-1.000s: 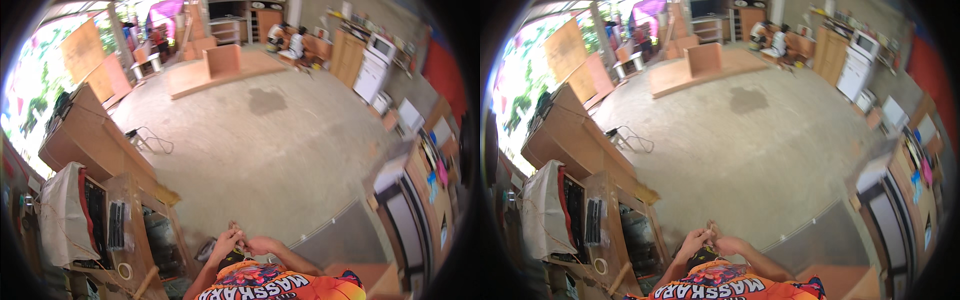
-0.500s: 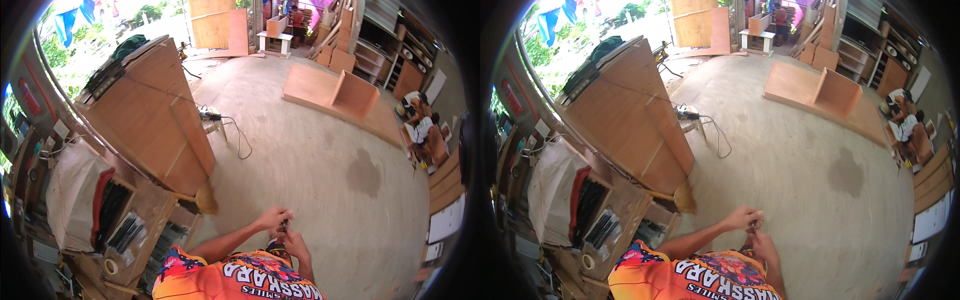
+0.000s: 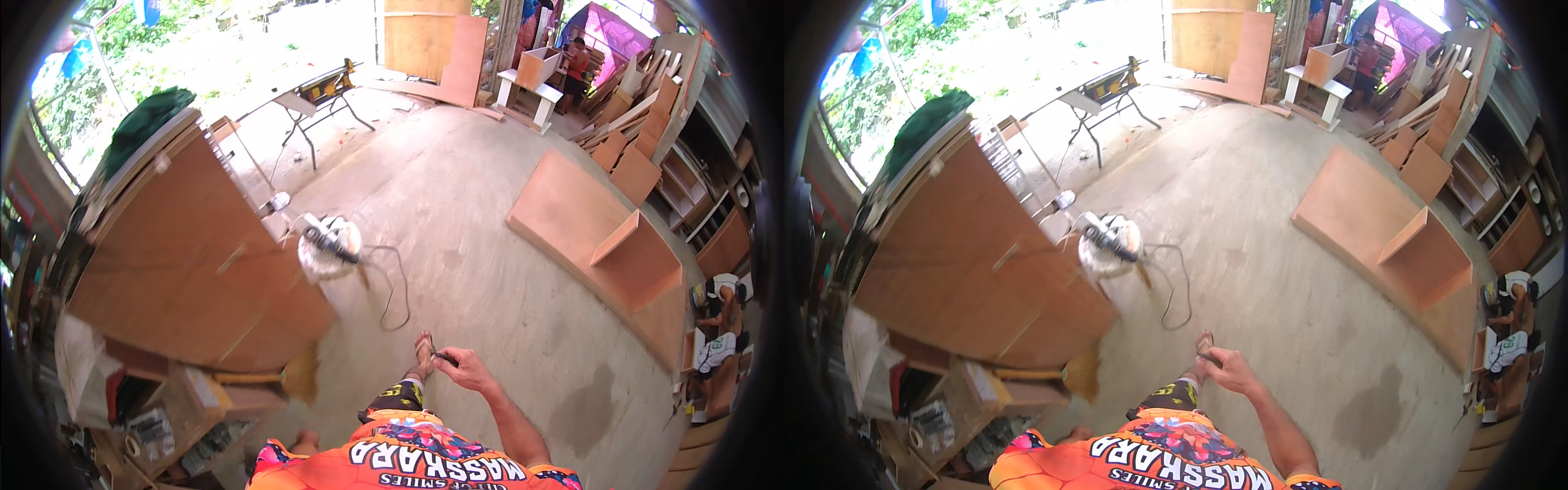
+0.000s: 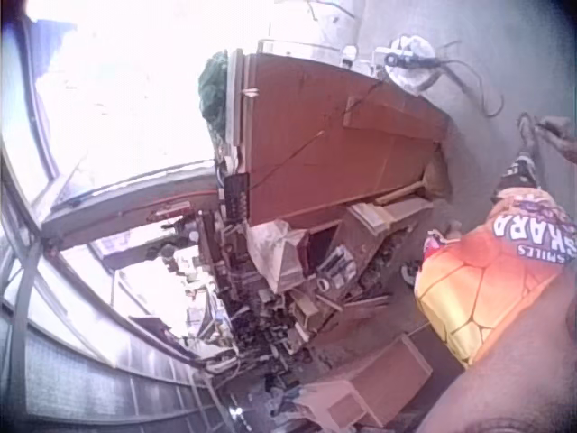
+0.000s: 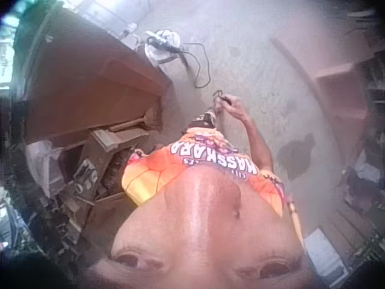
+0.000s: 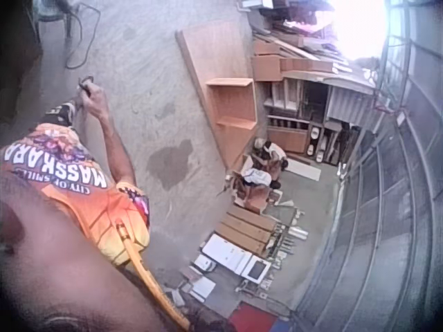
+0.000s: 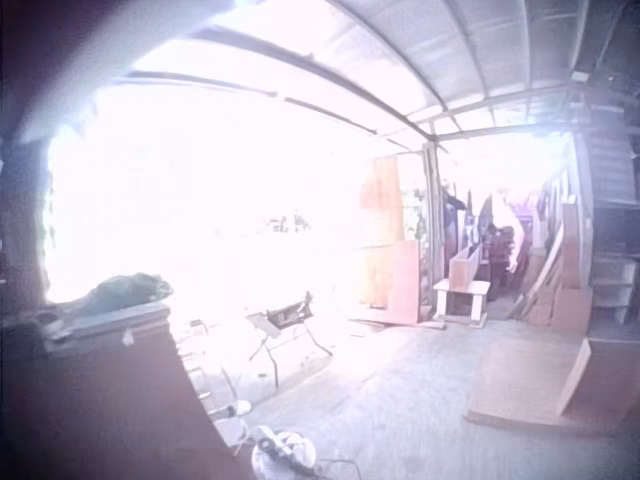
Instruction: The person adjusts the fence on a table saw, measures the distance from the blade using a tape measure, and marks a large sheet of plywood. They then walk to a drawer, retrieve a hex key, and return to the saw to make further adjustments.
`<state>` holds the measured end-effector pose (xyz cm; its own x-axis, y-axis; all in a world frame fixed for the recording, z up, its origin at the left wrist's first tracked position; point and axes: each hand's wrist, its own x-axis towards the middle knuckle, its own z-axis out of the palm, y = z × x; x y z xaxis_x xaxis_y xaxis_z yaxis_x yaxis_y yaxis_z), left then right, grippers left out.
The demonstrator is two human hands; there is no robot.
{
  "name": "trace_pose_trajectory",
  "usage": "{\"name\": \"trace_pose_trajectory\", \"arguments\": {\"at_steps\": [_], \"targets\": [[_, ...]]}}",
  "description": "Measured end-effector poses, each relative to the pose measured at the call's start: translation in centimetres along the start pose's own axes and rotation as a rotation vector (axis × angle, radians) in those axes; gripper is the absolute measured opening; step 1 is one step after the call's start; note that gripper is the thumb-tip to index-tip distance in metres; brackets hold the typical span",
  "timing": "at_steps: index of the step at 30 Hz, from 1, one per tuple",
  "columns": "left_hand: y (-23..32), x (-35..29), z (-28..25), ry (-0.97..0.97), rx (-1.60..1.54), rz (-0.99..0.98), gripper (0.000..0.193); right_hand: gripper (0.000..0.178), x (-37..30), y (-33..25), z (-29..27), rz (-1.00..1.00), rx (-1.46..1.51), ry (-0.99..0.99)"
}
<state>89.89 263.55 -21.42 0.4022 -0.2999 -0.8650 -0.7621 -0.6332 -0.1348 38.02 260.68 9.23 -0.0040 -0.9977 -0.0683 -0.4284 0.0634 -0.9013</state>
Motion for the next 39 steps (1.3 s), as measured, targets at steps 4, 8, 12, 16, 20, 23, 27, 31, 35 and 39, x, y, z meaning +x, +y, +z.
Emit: {"name": "trace_pose_trajectory", "arguments": {"at_steps": [4,8,12,16,20,23,27,31,35,39], "targets": [[16.7,0.1,-1.7,-0.323,-0.326,-0.037,0.031,0.028,12.6,3.9,-6.4,0.185,0.25,0.189],[43.3,-1.6,-8.6,0.074,0.002,0.549,0.036,0.033,24.5,4.6,-12.3,0.253,0.625,0.222],[74.4,-13.1,-20.4,0.073,-0.383,1.09,0.045,0.029,36.8,10.0,-19.7,0.225,0.563,0.386],[94.8,-15.7,-28.5,0.128,-0.365,1.224,0.045,0.027,51.2,12.7,-26.7,0.192,0.574,0.335],[106.4,-11.3,-31.9,0.163,-0.287,1.17,0.045,0.033,66.2,17.0,-34.8,0.417,0.89,0.04],[107.8,-7.7,-33.6,0.065,-0.278,0.911,0.042,0.038,77.4,17.5,-41.6,0.512,0.91,-0.101],[102.8,0.8,-33.6,0.087,-0.681,0.359,0.033,0.037,93.8,15.8,-47.7,0.467,0.745,-0.242],[102.1,2.7,-35.1,-0.144,-0.893,-0.188,0.012,0.038,109.1,18.8,-51.2,0.462,0.563,-0.253],[112.5,5.2,-41.8,-0.263,-0.936,-0.305,0.027,0.038,122.9,22.4,-52.2,0.559,0.715,-0.199],[128.3,14.2,-54.7,-0.187,-0.741,0.114,0.037,0.037,134.4,20.0,-54.2,0.59,0.757,-0.196]]}}
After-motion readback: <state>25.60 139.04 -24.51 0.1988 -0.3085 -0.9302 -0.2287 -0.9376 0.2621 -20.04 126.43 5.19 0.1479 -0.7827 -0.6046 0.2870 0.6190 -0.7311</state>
